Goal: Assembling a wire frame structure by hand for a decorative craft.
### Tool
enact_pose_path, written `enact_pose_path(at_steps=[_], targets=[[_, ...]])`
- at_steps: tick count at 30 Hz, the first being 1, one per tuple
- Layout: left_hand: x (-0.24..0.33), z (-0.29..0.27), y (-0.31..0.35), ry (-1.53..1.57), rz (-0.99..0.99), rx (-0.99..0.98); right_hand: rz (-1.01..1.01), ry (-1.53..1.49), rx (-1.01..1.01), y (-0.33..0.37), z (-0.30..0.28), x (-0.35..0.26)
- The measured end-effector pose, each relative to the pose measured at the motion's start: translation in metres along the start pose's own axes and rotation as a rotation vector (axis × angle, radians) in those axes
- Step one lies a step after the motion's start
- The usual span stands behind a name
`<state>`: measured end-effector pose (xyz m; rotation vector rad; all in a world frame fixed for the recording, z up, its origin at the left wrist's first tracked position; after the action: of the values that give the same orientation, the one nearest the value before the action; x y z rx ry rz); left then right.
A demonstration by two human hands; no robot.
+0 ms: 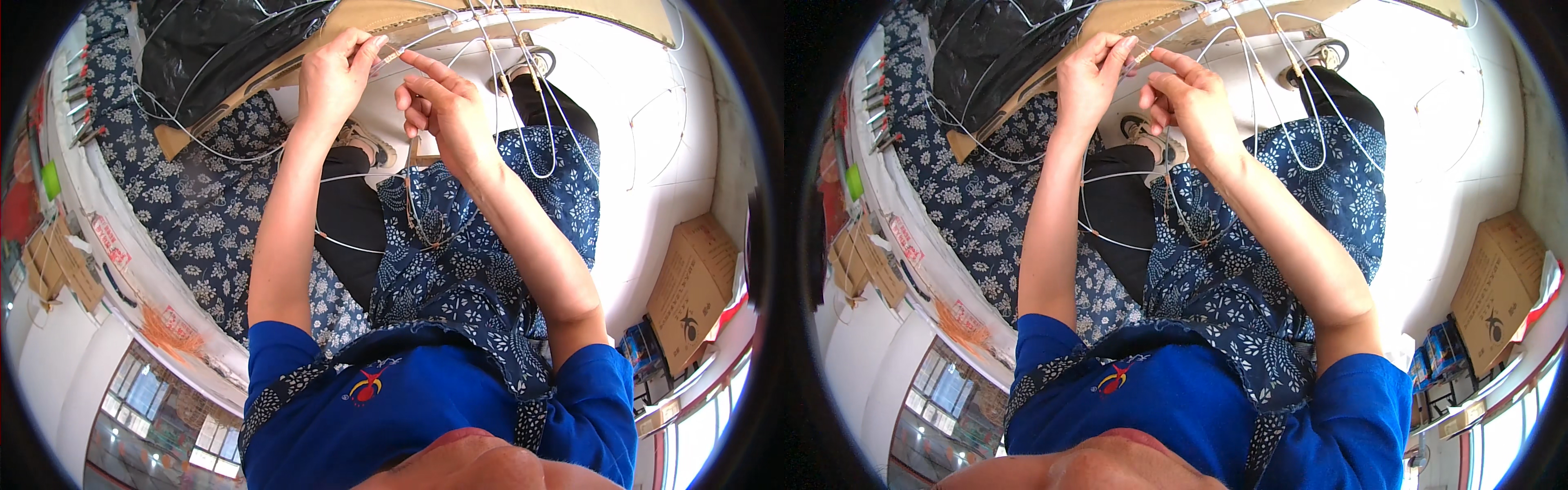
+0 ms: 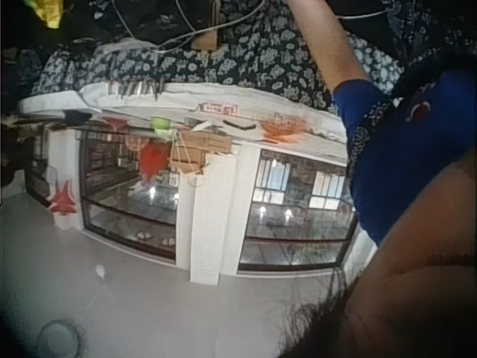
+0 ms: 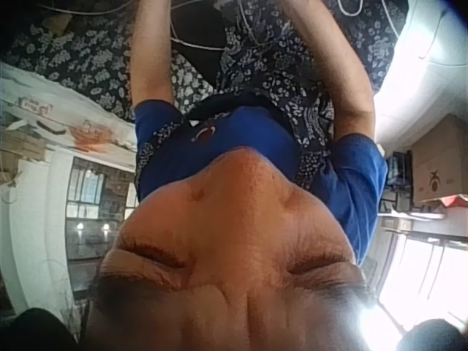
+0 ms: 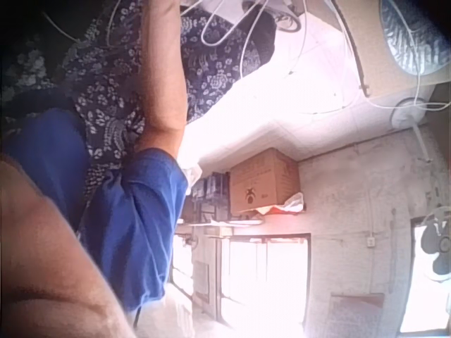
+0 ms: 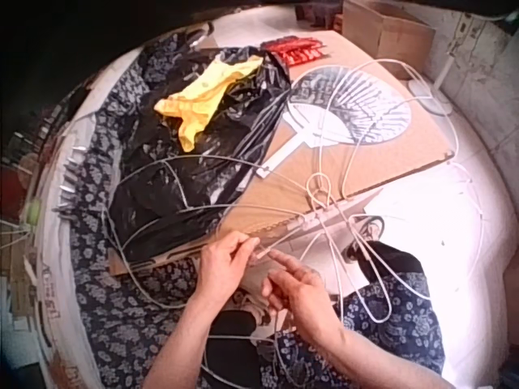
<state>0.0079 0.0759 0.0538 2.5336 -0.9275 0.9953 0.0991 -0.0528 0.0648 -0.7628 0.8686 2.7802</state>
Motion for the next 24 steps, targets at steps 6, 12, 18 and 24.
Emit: enact_pose_path(at_steps=[6,12,18,24], targets=[[0.012,-0.005,-0.003,-0.192,0.082,0.095,0.030,-0.091,-0.006,-0.001,-0.003,-0.001],[0.021,-0.005,-0.005,-0.091,0.121,0.171,0.052,-0.068,-0.032,-0.001,-0.003,-0.002],[0.021,0.001,-0.007,-0.620,0.288,0.232,0.062,-0.029,-0.072,-0.002,-0.002,-0.001],[0.030,-0.008,-0.015,-0.675,0.539,0.063,0.049,0.003,-0.067,-0.001,-0.003,-0.001]])
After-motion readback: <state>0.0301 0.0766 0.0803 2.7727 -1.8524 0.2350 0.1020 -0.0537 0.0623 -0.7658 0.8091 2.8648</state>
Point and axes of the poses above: each hand's wrist, its own y-axis away from the middle knuckle, its own z-axis out of the palm, x = y × z, the point moved 3 cm from there along -y, towards the middle knuckle, and after that the axes turned 11 degrees about -y, right-handed, at the moved point
